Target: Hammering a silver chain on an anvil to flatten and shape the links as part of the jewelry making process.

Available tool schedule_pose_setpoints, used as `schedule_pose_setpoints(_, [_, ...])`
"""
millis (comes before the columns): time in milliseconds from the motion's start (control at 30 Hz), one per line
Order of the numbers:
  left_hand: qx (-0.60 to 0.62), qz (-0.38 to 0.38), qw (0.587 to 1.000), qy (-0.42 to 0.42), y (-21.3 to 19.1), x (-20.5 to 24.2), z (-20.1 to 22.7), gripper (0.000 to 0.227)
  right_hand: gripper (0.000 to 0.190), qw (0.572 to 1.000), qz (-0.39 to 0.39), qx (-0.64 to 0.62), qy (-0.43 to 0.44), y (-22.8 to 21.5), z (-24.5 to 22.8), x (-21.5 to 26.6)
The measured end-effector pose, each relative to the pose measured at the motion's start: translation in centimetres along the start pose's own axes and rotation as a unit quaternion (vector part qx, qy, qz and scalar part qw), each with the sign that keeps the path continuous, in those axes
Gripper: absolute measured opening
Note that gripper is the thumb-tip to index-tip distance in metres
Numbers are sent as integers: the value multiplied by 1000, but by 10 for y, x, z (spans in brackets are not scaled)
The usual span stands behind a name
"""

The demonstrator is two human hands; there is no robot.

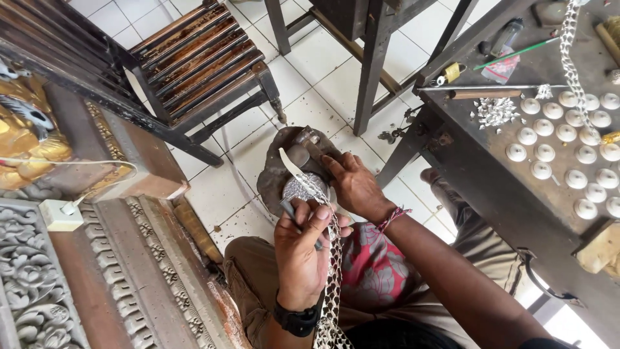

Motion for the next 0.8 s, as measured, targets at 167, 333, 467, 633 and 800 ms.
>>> schedule_pose_setpoints(167, [21, -21, 999, -14, 2, 2, 0, 29, 20, 964, 106, -241, -44, -48, -13, 11])
schedule_pose_setpoints(333, [-9, -28, 998, -58, 4, -3, -9, 22, 40, 751, -64, -652, -87, -140, -62, 46])
schedule_pose_setpoints(467, [-9, -74, 995, -70, 15, -7, -10, 30, 34, 701, -123, -683, -165, -165, -68, 58])
schedule_pose_setpoints(633, [-87, -191, 975, -73, 37, -11, 18, 28, 25, 683, -83, -714, -132, -174, -71, 63])
schedule_pose_setpoints(800, [-302, -251, 918, -54, 45, -8, 49, 23, 17, 705, 21, -699, -119, -177, -71, 67])
Point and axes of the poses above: each hand's wrist, its own x-axis away from the middle knuckle, its own y-axis out of the palm, z = x × y, the point moved 1 cm from there along -x, towards the middle knuckle, and after that the axes turned 12 degrees about -z, right-handed, at the moved point
